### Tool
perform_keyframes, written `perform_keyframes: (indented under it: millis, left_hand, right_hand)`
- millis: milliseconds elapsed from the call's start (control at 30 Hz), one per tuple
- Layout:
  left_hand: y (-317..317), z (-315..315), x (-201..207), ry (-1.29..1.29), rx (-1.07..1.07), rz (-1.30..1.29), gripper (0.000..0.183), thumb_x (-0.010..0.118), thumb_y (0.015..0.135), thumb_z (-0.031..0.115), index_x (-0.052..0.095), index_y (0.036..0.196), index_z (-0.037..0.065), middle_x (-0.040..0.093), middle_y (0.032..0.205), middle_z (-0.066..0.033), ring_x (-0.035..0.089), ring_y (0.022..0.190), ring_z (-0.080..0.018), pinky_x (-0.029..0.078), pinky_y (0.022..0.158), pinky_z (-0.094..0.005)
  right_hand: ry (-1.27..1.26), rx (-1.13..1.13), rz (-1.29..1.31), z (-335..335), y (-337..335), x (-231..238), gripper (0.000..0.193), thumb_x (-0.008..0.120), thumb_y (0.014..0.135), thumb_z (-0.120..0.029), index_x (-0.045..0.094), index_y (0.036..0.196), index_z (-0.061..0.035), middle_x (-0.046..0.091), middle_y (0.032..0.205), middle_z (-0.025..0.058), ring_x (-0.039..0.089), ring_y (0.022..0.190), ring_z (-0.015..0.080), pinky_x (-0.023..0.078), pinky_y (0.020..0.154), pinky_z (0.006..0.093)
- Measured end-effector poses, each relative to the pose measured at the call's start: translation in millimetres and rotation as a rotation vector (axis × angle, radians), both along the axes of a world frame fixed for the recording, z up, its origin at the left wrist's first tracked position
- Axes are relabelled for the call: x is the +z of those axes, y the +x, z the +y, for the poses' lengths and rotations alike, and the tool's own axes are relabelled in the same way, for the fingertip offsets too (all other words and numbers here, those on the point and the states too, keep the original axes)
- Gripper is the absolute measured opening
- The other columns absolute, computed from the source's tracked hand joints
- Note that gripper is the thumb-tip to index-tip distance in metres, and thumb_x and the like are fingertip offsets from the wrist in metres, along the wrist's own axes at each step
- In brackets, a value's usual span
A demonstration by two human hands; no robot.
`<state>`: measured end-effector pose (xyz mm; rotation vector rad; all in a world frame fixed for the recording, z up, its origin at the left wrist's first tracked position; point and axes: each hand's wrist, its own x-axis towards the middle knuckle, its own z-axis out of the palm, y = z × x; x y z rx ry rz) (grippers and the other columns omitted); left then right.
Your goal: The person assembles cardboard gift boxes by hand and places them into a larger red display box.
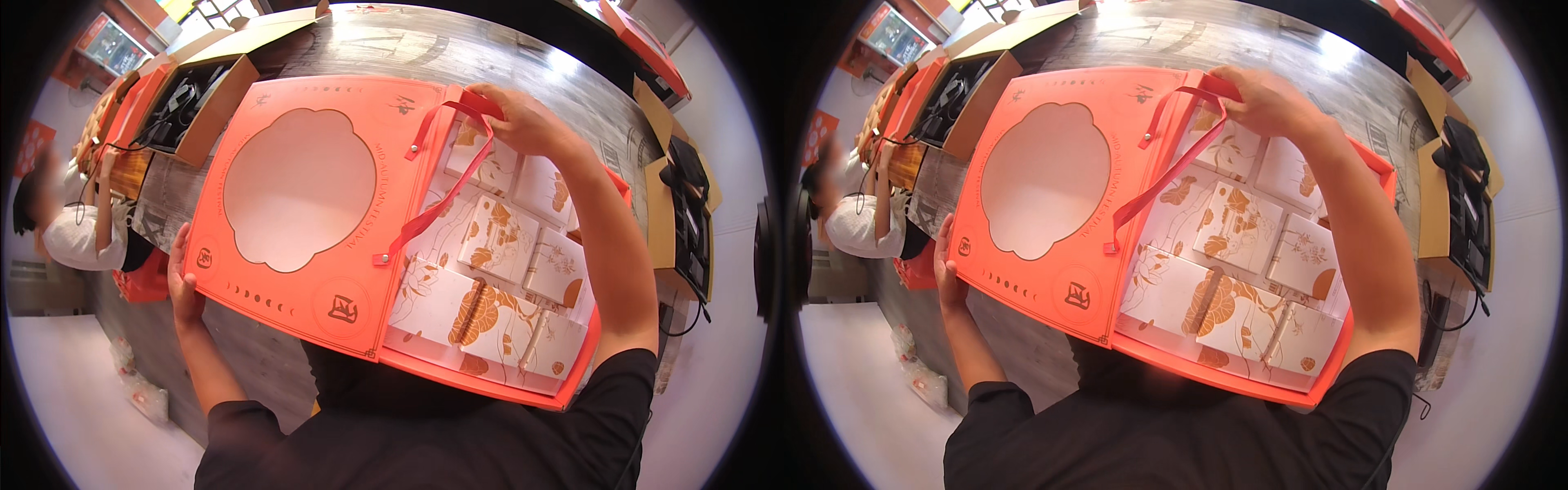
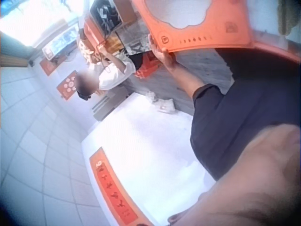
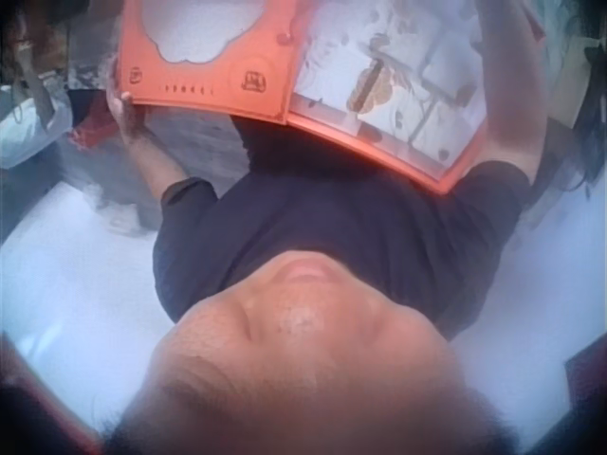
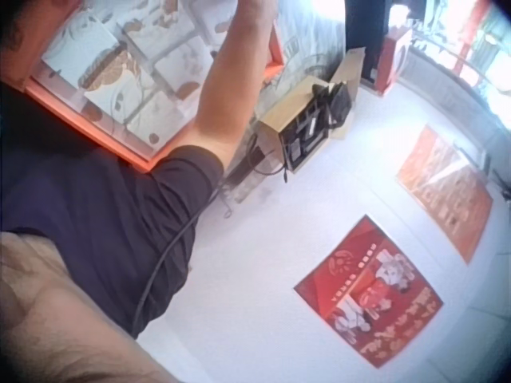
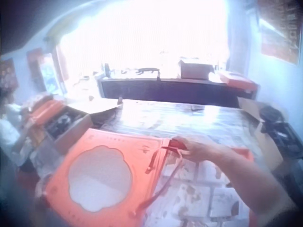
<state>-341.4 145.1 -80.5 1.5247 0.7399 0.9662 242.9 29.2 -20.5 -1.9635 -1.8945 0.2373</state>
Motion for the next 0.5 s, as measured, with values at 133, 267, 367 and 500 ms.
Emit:
perform_keyframes:
  millis: [133, 267, 367, 500]
  left_hand:
    - [2, 9, -7, -0.034, 0.019, -0.025, 0.106, 0.088, 0.076, 0.047, 0.035, 0.152, -0.005, 0.047, 0.15, -0.0161, 0.049, 0.137, -0.0234, 0.042, 0.113, -0.038]
    - [3, 12, -11, -0.037, 0.035, -0.055, 0.095, 0.087, 0.08, 0.039, 0.039, 0.15, -0.005, 0.049, 0.149, -0.0161, 0.051, 0.135, -0.0236, 0.043, 0.112, -0.0374]
    - [3, 11, -15, -0.045, 0.031, -0.081, 0.091, 0.085, 0.083, 0.036, 0.04, 0.15, -0.005, 0.049, 0.149, -0.0163, 0.051, 0.135, -0.0238, 0.043, 0.112, -0.0376]
    - [5, 12, -14, -0.062, 0.021, -0.097, 0.089, 0.084, 0.084, 0.035, 0.039, 0.15, -0.005, 0.049, 0.149, -0.0164, 0.051, 0.135, -0.0242, 0.043, 0.112, -0.0376]
  right_hand:
    - [-0.003, 0.057, 0.03, 10, -4, 5, 0.053, 0.073, 0.091, -0.041, 0.062, 0.129, -0.006, 0.071, 0.114, 0.0171, 0.068, 0.105, 0.0322, 0.053, 0.091, 0.0397]
    - [0.063, -0.011, -0.007, 8, -7, 2, 0.057, 0.077, 0.086, -0.047, 0.064, 0.124, -0.0062, 0.072, 0.112, 0.0149, 0.069, 0.102, 0.0307, 0.053, 0.091, 0.0381]
    - [0.019, -0.021, 0.103, 7, -8, 0, 0.056, 0.078, 0.085, -0.049, 0.065, 0.12, -0.0064, 0.073, 0.11, 0.0131, 0.07, 0.101, 0.0283, 0.053, 0.091, 0.0372]
    - [0.049, 0.036, 0.166, 7, 0, -7, 0.059, 0.079, 0.085, -0.049, 0.062, 0.123, -0.0074, 0.073, 0.108, 0.0114, 0.07, 0.102, 0.0252, 0.053, 0.091, 0.0371]
